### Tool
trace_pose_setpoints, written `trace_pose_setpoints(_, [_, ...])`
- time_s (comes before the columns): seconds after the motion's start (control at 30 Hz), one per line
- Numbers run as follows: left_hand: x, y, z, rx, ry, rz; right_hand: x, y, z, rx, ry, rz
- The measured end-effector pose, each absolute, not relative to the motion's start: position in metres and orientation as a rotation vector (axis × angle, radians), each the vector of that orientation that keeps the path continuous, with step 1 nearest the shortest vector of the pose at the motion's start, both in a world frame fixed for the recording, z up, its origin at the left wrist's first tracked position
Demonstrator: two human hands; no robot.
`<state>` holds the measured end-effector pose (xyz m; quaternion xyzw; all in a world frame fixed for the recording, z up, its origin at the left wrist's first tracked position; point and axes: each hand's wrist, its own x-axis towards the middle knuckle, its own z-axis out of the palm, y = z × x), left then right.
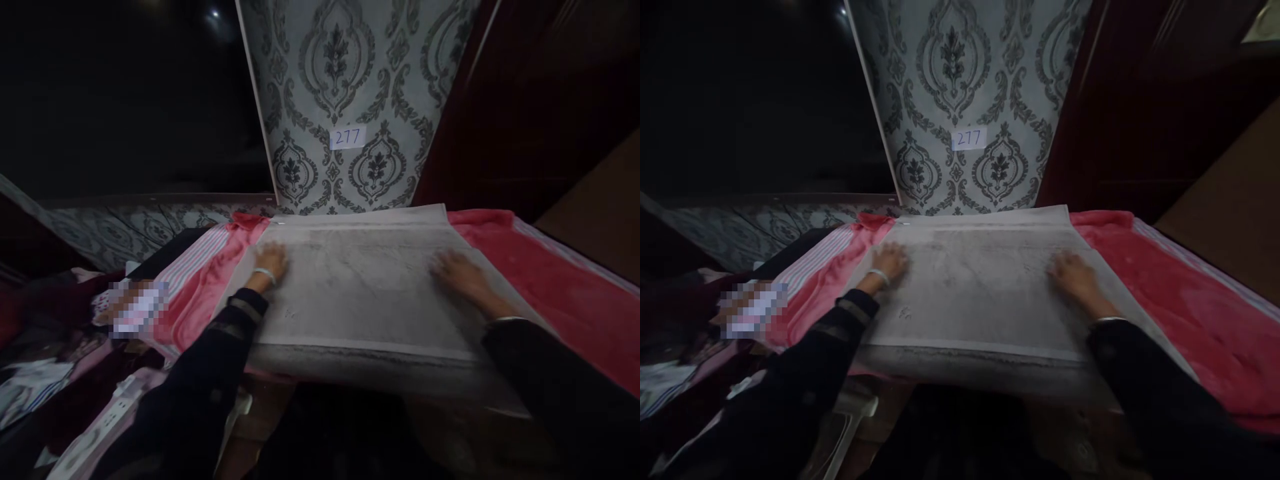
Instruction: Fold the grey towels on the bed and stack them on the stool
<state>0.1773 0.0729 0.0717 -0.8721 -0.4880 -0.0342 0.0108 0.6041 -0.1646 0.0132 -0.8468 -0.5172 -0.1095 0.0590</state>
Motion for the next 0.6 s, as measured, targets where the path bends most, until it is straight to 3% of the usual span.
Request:
trace_pose_setpoints(0.17, [0.3, 0.005, 0.041, -3.001, -0.97, -0.082, 0.479, -0.084, 0.019, -2.337, -1.843, -0.124])
trace_pose_setpoints(0.3, [0.325, -0.023, 0.004, -3.061, -0.89, -0.09, 0.445, -0.08, -0.015, -2.185, -1.913, -0.176])
trace_pose_setpoints(0.47, [0.294, 0.015, 0.0, -3.075, -0.911, -0.008, 0.49, -0.088, -0.029, -2.117, -2.085, -0.101])
trace_pose_setpoints(0.6, [0.224, 0.082, 0.03, -2.874, -1.377, 0.118, 0.583, -0.115, -0.022, -2.413, -1.817, -0.105])
